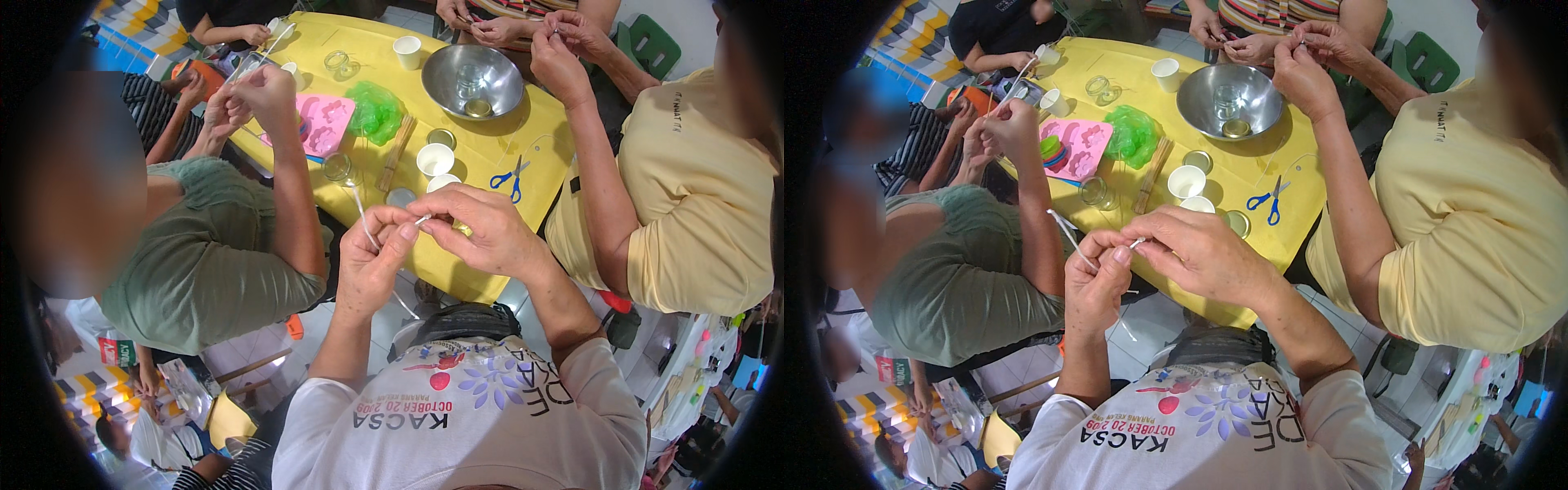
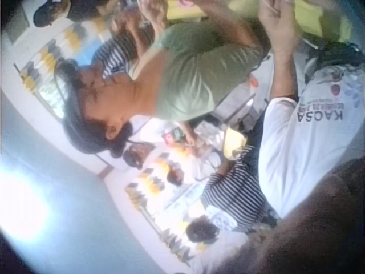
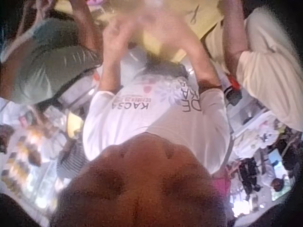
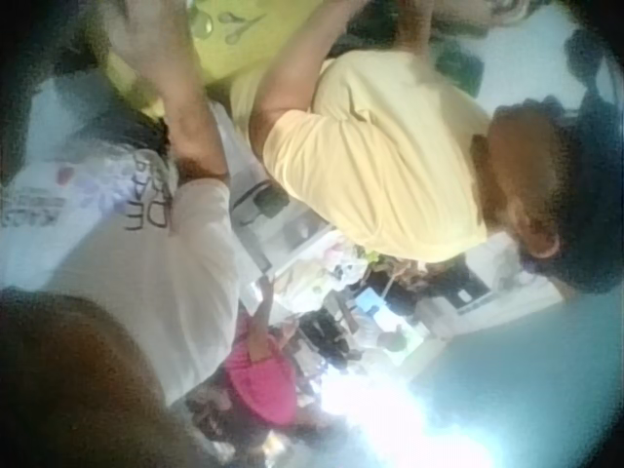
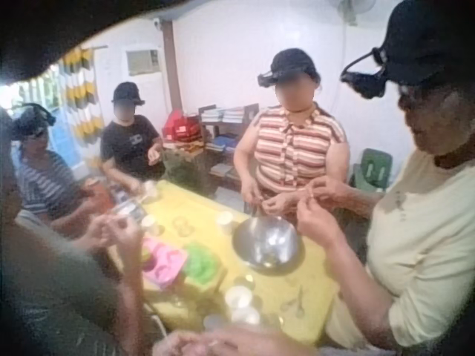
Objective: The person assembles candles by inserting wicks into small glass jars. They repeatedly pick up a wick, dip it into a container of liquid, and place it into a jar. Other people at the table perform similar actions.
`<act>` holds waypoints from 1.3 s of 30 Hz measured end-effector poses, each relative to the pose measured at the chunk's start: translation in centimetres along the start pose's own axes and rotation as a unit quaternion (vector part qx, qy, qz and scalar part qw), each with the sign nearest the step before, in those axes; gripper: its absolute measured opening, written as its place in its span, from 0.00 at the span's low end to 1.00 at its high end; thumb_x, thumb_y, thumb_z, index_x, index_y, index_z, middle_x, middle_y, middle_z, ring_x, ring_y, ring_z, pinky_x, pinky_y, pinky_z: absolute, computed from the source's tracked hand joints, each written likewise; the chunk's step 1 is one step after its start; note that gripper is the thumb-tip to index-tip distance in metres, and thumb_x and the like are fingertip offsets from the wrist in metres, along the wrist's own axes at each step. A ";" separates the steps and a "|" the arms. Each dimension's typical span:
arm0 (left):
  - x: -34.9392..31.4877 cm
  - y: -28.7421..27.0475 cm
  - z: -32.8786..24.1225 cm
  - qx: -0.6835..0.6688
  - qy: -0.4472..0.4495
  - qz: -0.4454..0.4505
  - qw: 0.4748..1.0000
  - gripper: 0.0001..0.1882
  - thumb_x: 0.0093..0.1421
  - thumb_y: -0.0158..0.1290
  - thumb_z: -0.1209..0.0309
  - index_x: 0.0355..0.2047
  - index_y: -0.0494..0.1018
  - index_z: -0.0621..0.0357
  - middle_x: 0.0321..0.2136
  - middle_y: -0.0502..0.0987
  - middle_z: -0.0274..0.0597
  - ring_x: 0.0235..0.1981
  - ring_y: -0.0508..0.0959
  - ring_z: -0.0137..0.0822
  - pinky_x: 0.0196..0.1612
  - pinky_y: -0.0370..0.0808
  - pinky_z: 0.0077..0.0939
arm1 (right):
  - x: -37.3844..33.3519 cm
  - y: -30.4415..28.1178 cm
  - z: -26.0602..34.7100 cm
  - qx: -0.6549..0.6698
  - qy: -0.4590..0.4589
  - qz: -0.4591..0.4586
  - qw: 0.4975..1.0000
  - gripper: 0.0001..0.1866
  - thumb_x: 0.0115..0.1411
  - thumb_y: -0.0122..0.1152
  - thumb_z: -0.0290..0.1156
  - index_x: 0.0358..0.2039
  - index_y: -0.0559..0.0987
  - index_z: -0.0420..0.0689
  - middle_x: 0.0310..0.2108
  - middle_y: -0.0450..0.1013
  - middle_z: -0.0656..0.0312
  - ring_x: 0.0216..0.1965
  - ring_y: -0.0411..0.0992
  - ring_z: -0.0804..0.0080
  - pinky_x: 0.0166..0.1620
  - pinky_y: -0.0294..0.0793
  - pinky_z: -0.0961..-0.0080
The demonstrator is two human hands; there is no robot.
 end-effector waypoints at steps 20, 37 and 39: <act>0.4 -0.4 -0.9 0.070 0.006 0.007 0.998 0.06 0.61 0.49 0.78 0.37 0.74 0.67 0.23 0.71 0.25 0.22 0.62 0.13 0.25 0.58 0.09 | 0.7 -0.2 0.1 -0.059 -0.048 0.030 0.997 0.06 0.52 0.62 0.26 0.32 0.76 0.41 0.27 0.74 0.57 0.28 0.74 0.60 0.31 0.73 0.69; 0.9 0.2 -0.1 -0.108 -0.080 0.028 0.991 0.08 0.62 0.50 0.69 0.36 0.73 0.62 0.15 0.64 0.22 0.13 0.54 0.14 0.16 0.48 0.13 | 0.4 -1.0 -1.7 0.088 0.068 -0.045 0.993 0.12 0.50 0.67 0.28 0.36 0.78 0.41 0.29 0.74 0.60 0.27 0.74 0.72 0.29 0.73 0.77; 1.0 0.6 0.3 -0.155 -0.094 0.045 0.982 0.08 0.62 0.50 0.69 0.35 0.73 0.62 0.14 0.62 0.22 0.12 0.52 0.14 0.15 0.46 0.14 | 0.6 -0.9 -1.8 0.092 0.060 -0.039 0.993 0.13 0.50 0.68 0.27 0.36 0.78 0.41 0.29 0.74 0.61 0.26 0.73 0.75 0.29 0.72 0.79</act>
Point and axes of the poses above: each hand's wrist, its own x-axis towards the middle knuckle, its own y-axis out of the palm, z = x × y, the point moved 10 cm from there along x, towards the middle knuckle
